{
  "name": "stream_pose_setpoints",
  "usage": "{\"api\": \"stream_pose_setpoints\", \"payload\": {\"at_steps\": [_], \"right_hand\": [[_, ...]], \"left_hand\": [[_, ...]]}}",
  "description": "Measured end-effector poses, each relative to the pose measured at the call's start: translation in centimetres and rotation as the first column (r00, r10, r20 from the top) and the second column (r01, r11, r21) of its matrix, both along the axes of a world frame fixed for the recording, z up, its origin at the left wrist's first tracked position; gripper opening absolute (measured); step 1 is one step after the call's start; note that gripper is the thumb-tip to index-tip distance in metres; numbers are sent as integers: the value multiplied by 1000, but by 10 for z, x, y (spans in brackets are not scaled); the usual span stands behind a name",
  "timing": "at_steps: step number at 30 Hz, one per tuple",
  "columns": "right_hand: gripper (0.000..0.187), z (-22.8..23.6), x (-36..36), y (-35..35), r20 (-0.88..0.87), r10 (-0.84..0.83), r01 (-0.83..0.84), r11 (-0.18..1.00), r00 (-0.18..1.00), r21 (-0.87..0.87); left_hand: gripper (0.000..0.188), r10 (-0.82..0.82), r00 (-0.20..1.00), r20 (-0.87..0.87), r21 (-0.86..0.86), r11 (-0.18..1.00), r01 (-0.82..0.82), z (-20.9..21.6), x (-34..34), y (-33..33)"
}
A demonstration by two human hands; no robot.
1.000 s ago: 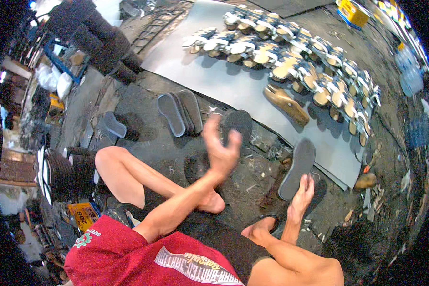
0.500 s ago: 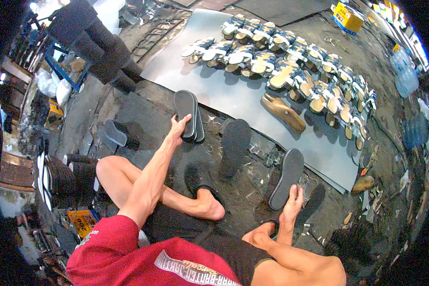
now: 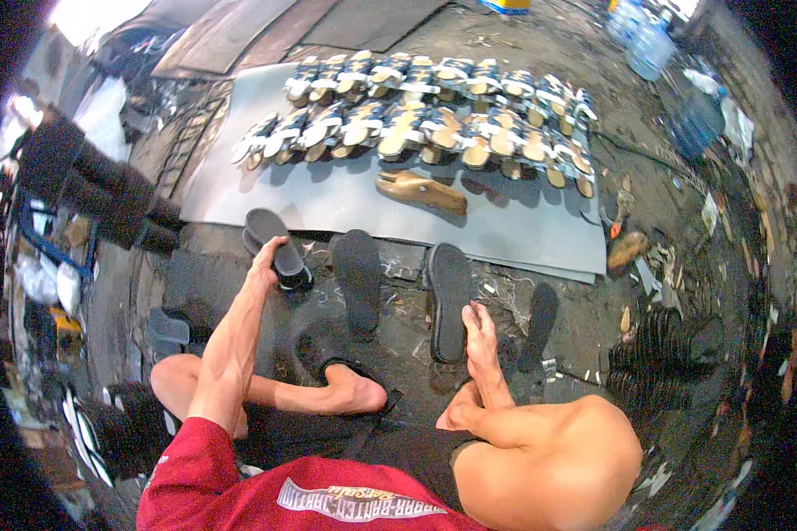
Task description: The person sits on the floor and repeatedly wipes the surface of black shoe insoles with their hands. They handle the insoles one at a time, rubbing the surface, then stacking them into a pile.
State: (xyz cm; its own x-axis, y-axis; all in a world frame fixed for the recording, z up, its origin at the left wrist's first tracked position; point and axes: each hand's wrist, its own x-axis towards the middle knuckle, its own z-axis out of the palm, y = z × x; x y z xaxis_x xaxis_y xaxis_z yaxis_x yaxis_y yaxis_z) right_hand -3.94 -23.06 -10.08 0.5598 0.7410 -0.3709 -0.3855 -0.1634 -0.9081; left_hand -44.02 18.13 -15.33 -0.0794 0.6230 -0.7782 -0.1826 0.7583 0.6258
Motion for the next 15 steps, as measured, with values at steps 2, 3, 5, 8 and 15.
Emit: {"api": "stream_pose_setpoints", "payload": {"at_steps": [2,3,5,8,15], "right_hand": [[49,15,0,-2,-109,-12,15,1000,994,23],[46,18,-1,-2,-125,-21,24,999,992,24],[39,22,0,-4,-184,-29,38,998,983,42],[40,25,3,-12,-158,-76,88,993,984,76],[57,36,6,-39,-317,-191,230,969,929,91]], "left_hand": [[96,-32,999,28,-19,999,33,-9,6,2],[98,-46,998,50,-33,998,48,-11,13,5],[98,-39,999,29,-86,995,42,-7,29,8],[72,45,997,61,-21,999,-44,13,58,4],[86,-20,899,-437,587,751,302,108,135,-93]]}}
